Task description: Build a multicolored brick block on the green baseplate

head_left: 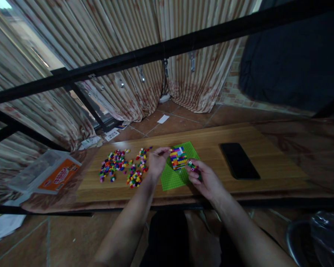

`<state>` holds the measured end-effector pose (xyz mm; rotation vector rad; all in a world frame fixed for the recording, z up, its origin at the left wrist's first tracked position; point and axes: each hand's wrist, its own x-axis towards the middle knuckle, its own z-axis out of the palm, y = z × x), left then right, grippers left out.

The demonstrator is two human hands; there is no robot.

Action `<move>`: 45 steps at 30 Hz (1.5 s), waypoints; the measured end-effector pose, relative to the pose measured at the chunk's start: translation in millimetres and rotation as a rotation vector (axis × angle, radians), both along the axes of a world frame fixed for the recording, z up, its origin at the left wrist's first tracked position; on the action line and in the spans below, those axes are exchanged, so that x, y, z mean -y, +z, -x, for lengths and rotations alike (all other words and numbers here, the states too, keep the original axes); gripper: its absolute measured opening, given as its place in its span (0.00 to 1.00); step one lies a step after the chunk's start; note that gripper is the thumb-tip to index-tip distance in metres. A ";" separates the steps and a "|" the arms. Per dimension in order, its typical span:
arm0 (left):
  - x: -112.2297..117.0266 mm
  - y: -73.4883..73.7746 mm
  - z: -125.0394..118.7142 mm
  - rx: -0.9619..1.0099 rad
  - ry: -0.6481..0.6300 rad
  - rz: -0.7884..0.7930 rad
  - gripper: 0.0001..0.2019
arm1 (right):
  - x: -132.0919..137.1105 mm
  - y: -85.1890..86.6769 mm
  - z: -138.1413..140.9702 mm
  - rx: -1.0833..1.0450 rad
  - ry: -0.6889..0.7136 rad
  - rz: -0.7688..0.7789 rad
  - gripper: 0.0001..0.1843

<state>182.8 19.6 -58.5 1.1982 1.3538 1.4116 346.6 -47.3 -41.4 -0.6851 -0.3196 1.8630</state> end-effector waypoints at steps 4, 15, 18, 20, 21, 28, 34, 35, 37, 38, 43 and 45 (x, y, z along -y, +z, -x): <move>1.0 0.8 1.4 -0.032 -0.016 0.020 0.05 | 0.3 -1.1 0.9 0.016 0.001 -0.011 0.09; 1.9 10.0 -3.9 0.007 -0.032 0.141 0.04 | 1.5 -0.3 2.3 0.042 0.019 -0.023 0.09; 1.9 14.1 -7.0 0.045 -0.014 0.183 0.04 | 1.8 0.3 2.6 0.042 0.024 -0.023 0.10; 1.1 15.8 -9.2 0.070 0.008 0.213 0.04 | 2.2 0.7 2.9 0.050 0.028 -0.022 0.10; 0.4 16.4 -10.3 0.080 0.023 0.226 0.04 | 2.4 0.9 3.2 0.054 0.031 -0.023 0.10; -5.4 15.8 -16.3 0.111 0.117 0.276 0.06 | 3.2 0.5 4.8 0.070 0.055 -0.032 0.11; -6.1 14.4 -18.7 0.089 0.150 0.283 0.05 | 3.9 -2.4 5.6 0.088 0.069 -0.047 0.11; -6.3 14.6 -19.2 0.082 0.158 0.283 0.04 | 4.1 -2.9 5.8 0.093 0.070 -0.050 0.11; -7.4 14.9 -20.5 0.066 0.174 0.281 0.04 | 4.5 -4.1 6.4 0.108 0.069 -0.052 0.11; -8.2 14.8 -21.6 0.058 0.183 0.280 0.04 | 4.7 -4.8 6.8 0.117 0.068 -0.053 0.11; -11.4 13.2 -28.3 0.045 0.218 0.256 0.04 | 5.1 -9.8 7.4 0.152 0.043 -0.064 0.13; -10.2 14.9 -27.3 0.055 0.205 0.236 0.05 | 4.8 -12.1 6.9 0.154 0.034 -0.053 0.13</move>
